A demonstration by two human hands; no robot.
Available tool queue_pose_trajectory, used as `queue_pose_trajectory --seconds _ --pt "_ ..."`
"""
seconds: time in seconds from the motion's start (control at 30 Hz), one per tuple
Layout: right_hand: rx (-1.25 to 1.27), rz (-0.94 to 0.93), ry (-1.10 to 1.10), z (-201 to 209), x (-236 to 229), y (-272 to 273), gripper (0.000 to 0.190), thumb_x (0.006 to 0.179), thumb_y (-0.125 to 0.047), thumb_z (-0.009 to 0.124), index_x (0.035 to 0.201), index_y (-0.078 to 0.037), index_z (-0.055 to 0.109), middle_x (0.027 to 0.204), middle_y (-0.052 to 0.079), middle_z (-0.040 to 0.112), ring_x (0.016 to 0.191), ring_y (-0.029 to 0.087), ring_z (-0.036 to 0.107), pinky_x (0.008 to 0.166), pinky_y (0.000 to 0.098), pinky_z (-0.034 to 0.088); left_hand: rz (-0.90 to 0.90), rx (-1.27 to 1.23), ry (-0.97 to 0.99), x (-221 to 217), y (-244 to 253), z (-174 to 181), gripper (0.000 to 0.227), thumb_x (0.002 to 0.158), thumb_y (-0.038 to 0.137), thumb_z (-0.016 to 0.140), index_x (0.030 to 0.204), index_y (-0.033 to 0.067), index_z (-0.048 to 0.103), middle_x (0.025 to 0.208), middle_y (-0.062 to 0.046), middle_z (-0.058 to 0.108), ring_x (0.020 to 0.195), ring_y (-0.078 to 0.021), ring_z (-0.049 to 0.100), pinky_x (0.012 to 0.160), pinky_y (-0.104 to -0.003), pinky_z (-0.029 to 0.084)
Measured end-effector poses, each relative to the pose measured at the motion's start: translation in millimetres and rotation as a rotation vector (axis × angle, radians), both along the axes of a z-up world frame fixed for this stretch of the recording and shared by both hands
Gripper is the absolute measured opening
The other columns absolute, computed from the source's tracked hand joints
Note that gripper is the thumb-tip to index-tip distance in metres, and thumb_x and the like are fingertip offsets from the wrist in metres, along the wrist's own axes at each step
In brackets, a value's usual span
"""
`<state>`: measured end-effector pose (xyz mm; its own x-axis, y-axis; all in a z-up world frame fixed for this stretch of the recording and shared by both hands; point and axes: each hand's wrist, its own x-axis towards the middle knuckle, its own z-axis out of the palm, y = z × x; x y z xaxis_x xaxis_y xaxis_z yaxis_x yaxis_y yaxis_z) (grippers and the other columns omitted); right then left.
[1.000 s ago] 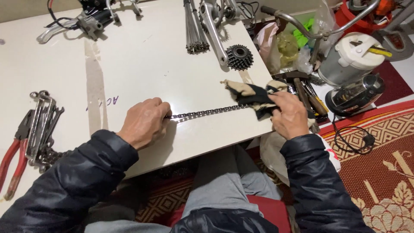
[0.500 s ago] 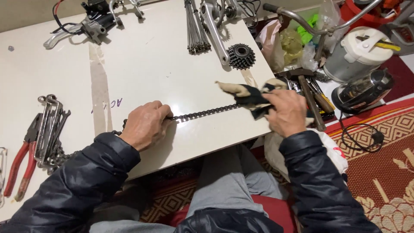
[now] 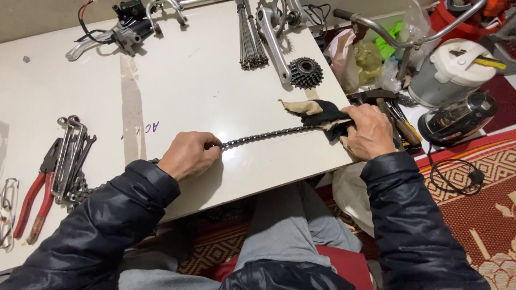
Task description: Cleaning a bicycle chain by wiping it link by link with a cloth on a workbench.
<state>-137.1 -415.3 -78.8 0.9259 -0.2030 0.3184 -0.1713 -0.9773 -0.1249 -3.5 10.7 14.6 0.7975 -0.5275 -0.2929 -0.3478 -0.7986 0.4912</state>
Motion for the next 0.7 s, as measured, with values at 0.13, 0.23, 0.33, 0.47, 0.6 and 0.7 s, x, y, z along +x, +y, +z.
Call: queue_pose_trajectory --seconds 0.13,0.23,0.33,0.47,0.6,0.7 --pt "0.015 -0.003 -0.087 -6 2 -1 0.05 0.08 -0.012 0.067 0.128 -0.025 0.068 0.106 0.006 0.065 0.107 0.033 0.062 0.091 0.0476 0.051 -0.016 -0.022 0.008 -3 -5 19 0.029 0.092 0.02 0.061 0.115 0.0113 0.077 0.094 -0.016 0.077 0.094 -0.033 0.075 0.081 -0.042 0.064" --pt "-0.05 -0.086 -0.211 -4 2 8 0.049 0.079 -0.009 0.069 0.125 -0.025 0.072 0.106 0.006 0.064 0.106 0.033 0.062 0.09 0.0494 0.05 -0.069 -0.045 0.033 -4 -8 22 0.027 0.092 0.019 0.064 0.111 0.0083 0.079 0.094 -0.02 0.077 0.094 -0.0362 0.075 0.081 -0.043 0.064" --pt "0.11 -0.046 -0.448 27 5 56 0.044 0.083 0.0 0.06 0.125 -0.009 0.068 0.11 0.014 0.058 0.104 0.041 0.059 0.093 0.0519 0.048 -0.093 -0.061 0.03 -5 -6 24 0.025 0.089 0.017 0.07 0.11 0.0083 0.079 0.095 -0.02 0.077 0.097 -0.0362 0.075 0.082 -0.044 0.064" --pt "0.098 0.281 -0.543 50 19 147 0.047 0.073 -0.002 0.057 0.114 -0.016 0.074 0.11 0.01 0.061 0.109 0.032 0.061 0.097 0.0423 0.046 -0.07 -0.117 0.042 -1 -10 18 0.026 0.091 0.018 0.07 0.114 0.0096 0.079 0.095 -0.02 0.078 0.096 -0.0358 0.075 0.082 -0.043 0.063" --pt "-0.055 0.517 -0.398 24 30 198 0.053 0.068 -0.012 0.059 0.118 -0.024 0.066 0.115 0.003 0.062 0.112 0.025 0.06 0.1 0.0446 0.041 -0.06 -0.124 0.054 -6 -15 25 0.026 0.09 0.019 0.071 0.114 0.0112 0.08 0.094 -0.018 0.079 0.095 -0.0342 0.075 0.083 -0.043 0.063" --pt "-0.015 0.498 -0.439 -3 48 182 0.05 0.063 -0.011 0.05 0.108 -0.022 0.07 0.1 0.001 0.062 0.101 0.025 0.061 0.094 0.0443 0.043 -0.081 -0.068 0.062 3 -12 20 0.026 0.091 0.019 0.069 0.114 0.0126 0.08 0.094 -0.017 0.079 0.096 -0.0321 0.075 0.085 -0.041 0.063"
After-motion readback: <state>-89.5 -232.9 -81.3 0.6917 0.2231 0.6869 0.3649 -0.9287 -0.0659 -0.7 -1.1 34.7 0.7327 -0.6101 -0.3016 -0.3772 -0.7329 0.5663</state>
